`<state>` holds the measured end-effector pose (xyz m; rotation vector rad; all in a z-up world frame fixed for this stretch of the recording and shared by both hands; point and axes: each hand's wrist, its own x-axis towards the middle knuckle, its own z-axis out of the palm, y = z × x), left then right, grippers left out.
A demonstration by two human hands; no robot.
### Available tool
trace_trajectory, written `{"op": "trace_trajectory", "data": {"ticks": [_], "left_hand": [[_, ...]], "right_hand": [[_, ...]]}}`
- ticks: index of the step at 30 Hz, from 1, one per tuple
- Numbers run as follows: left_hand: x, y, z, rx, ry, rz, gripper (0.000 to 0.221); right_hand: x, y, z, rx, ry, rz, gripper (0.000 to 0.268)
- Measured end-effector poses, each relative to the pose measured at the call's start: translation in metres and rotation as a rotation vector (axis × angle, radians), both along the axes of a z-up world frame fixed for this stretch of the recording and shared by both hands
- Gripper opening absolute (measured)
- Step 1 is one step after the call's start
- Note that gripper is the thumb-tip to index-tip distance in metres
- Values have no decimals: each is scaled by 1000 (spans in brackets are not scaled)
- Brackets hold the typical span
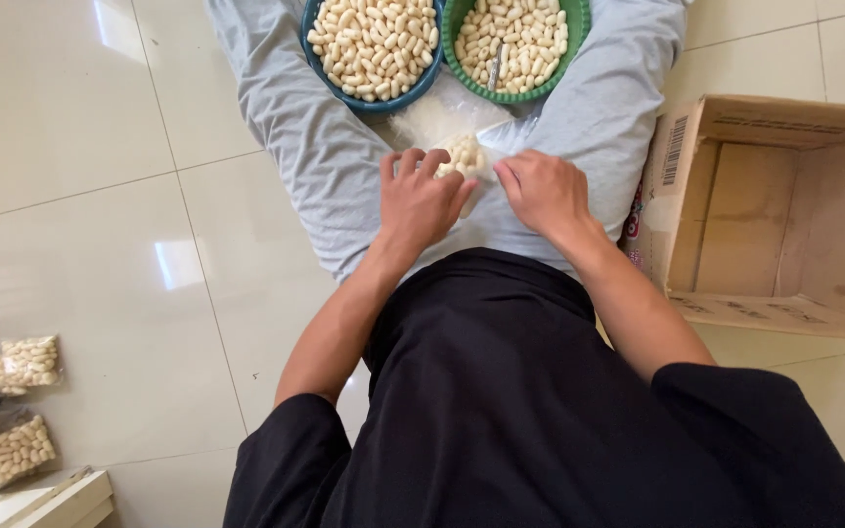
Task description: Manually packing small food items from bowls into small plastic bags and placing them into a cardboard box.
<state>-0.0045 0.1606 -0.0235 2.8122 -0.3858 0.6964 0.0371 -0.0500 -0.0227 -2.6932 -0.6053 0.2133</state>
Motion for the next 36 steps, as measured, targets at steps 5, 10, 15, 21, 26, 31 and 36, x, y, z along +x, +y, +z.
{"op": "trace_trajectory", "data": {"ticks": [5, 10, 15, 21, 26, 31, 36], "left_hand": [[25, -1, 5, 88, 64, -28, 34], [64, 6, -25, 162, 166, 1, 26], [72, 8, 38, 172, 237, 98, 19], [74, 28, 84, 162, 445, -17, 43], [80, 40, 96, 74, 368, -195, 17], [77, 52, 102, -195, 308, -386, 13], [74, 62, 76, -173, 277, -313, 11]], "right_hand": [[21, 23, 0, -6, -57, -2, 24], [49, 27, -2, -82, -67, 52, 10], [56, 30, 59, -50, -154, 195, 28], [75, 16, 86, -170, 90, 176, 27], [79, 12, 101, -28, 205, 271, 33], [79, 12, 79, -48, 155, 315, 37], [77, 20, 48, -25, -54, 268, 13]]}}
